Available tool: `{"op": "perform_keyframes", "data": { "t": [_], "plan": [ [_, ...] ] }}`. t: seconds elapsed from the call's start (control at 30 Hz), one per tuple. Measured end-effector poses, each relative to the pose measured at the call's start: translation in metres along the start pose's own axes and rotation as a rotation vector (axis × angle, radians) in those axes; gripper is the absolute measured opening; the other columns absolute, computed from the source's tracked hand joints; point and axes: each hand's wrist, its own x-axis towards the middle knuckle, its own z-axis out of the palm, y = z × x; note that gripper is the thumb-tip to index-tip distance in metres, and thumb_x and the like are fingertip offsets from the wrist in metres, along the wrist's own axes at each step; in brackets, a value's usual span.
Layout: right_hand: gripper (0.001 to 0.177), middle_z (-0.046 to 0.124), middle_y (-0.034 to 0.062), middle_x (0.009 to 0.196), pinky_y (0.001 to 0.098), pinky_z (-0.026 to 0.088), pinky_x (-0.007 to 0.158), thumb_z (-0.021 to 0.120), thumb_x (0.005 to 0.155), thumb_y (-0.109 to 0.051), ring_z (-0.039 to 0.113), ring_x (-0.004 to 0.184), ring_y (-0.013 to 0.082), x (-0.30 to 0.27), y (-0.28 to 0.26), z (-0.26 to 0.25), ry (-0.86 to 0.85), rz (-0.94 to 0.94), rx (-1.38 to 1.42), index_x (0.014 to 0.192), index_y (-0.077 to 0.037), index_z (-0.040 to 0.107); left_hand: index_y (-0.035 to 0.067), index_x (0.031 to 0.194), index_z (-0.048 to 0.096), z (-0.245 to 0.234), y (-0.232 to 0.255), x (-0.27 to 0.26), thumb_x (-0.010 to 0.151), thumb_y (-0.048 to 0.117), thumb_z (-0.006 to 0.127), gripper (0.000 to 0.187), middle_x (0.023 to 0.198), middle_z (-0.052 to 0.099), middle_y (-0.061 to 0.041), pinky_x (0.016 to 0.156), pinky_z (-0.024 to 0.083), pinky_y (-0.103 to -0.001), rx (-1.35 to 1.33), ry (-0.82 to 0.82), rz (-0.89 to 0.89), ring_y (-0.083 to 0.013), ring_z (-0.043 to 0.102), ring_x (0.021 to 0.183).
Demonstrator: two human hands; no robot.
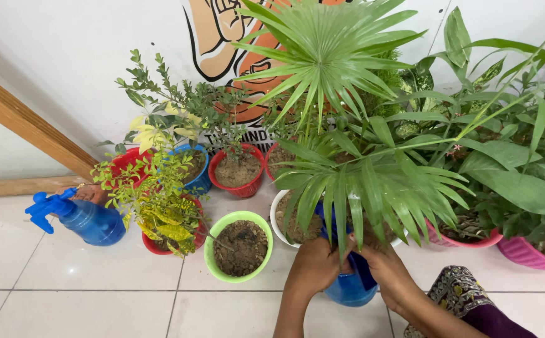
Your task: The person uses a blue spray bottle to mist water onto several potted plants arranged on a tiled floor. They systematically move from one plant to the next, spraying the leaves and soil of each.
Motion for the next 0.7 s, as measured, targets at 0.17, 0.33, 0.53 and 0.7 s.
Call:
{"op": "perform_keyframes", "data": {
  "t": [0.17,0.33,0.53,0.7],
  "plan": [
    [0.053,0.071,0.0111,0.098,0.0326,0.048,0.083,0.057,0.101,-0.045,0.063,0.090,0.0179,-0.010,-0.002,-0.015,0.034,0.037,-0.122,0.118,0.005,0.065,0.005,0.070,0.072,0.011,0.006,0.003,0.100,0.060,0.045,0.069,0.061,0.070,-0.010,0.067,0.056,-0.037,-0.073,-0.032,0.141,-0.0273,0.072,0.064],
    [0.045,0.069,0.0044,0.082,0.0275,0.046,0.077,0.058,0.095,-0.042,0.061,0.077,0.0122,-0.031,-0.018,-0.023,0.136,0.020,-0.095,0.104,0.000,0.071,0.002,0.071,0.067,0.021,0.029,0.001,0.088,0.058,0.068,0.059,0.057,0.068,-0.008,0.062,0.060,-0.038,-0.196,-0.003,0.049,-0.0254,0.074,0.059],
    [0.037,0.065,0.0079,0.073,0.0313,0.046,0.069,0.061,0.096,-0.036,0.059,0.067,0.0176,-0.046,-0.035,-0.035,0.219,0.035,-0.030,0.098,0.000,0.068,0.006,0.095,0.073,0.037,0.041,0.014,0.082,0.027,0.076,0.025,0.086,0.073,-0.011,0.070,0.056,-0.042,-0.086,0.406,0.383,-0.0296,0.072,0.076],
    [0.040,0.064,0.0072,0.073,0.0321,0.047,0.067,0.057,0.098,-0.037,0.059,0.067,0.0172,-0.054,-0.046,-0.052,0.276,-0.066,0.033,0.093,0.002,0.064,0.004,0.114,0.069,0.058,0.034,0.032,0.087,0.010,0.072,0.027,0.117,0.066,-0.019,0.088,0.053,-0.048,0.031,0.532,0.719,-0.0398,0.065,0.104]
  ]
}}
